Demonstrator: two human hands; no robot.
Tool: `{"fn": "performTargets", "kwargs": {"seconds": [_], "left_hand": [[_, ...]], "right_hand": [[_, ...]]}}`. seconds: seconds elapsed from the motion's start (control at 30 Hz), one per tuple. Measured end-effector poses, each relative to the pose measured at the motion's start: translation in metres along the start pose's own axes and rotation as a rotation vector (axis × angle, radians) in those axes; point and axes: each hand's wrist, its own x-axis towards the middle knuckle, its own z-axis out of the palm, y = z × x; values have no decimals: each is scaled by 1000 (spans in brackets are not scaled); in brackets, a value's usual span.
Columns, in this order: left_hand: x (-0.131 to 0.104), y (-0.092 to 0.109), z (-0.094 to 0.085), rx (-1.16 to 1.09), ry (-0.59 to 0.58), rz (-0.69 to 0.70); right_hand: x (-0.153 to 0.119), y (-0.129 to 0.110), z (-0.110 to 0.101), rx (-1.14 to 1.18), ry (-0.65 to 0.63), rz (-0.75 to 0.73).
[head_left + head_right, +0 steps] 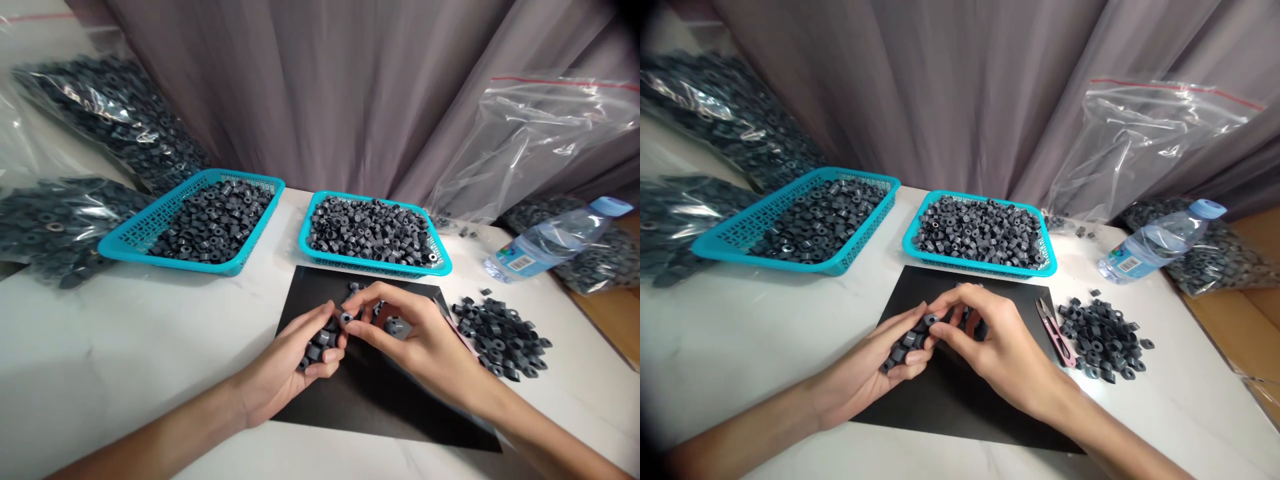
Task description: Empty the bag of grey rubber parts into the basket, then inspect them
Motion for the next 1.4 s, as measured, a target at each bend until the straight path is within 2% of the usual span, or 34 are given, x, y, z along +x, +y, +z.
{"fn": "performTargets", "kwargs": {"seconds": [0.2, 0.3, 0.4, 0.57, 0.67, 0.77, 0.97, 1.17, 1.3, 1.4], "left_hand": [[2, -4, -2, -67, 17, -50], [0, -4, -2, -86, 43, -68], [-2, 0, 0, -69, 92, -76], [-5, 9, 3, 43, 109, -120], [-5, 12, 4, 94, 133, -105], [-4, 13, 3, 140, 172, -77], [0, 15, 4, 201, 211, -44], [8, 18, 2, 199, 237, -11], [25, 25, -3, 153, 140, -40], [40, 30, 9, 104, 59, -49]], "right_hand": [[-1, 0, 15, -174, -34, -103], [-2, 0, 14, -154, -74, -124], [0, -2, 3, -121, -68, -115], [3, -1, -31, -282, 80, -106], [-2, 7, -38, -467, -2, -233], [-7, 21, -28, -655, -73, -316], [-7, 54, 3, -928, 45, -451], [-1, 60, 13, -879, 133, -631], [-1, 54, 8, -787, 236, -625], [-11, 55, -1, -726, 265, -618]]}}
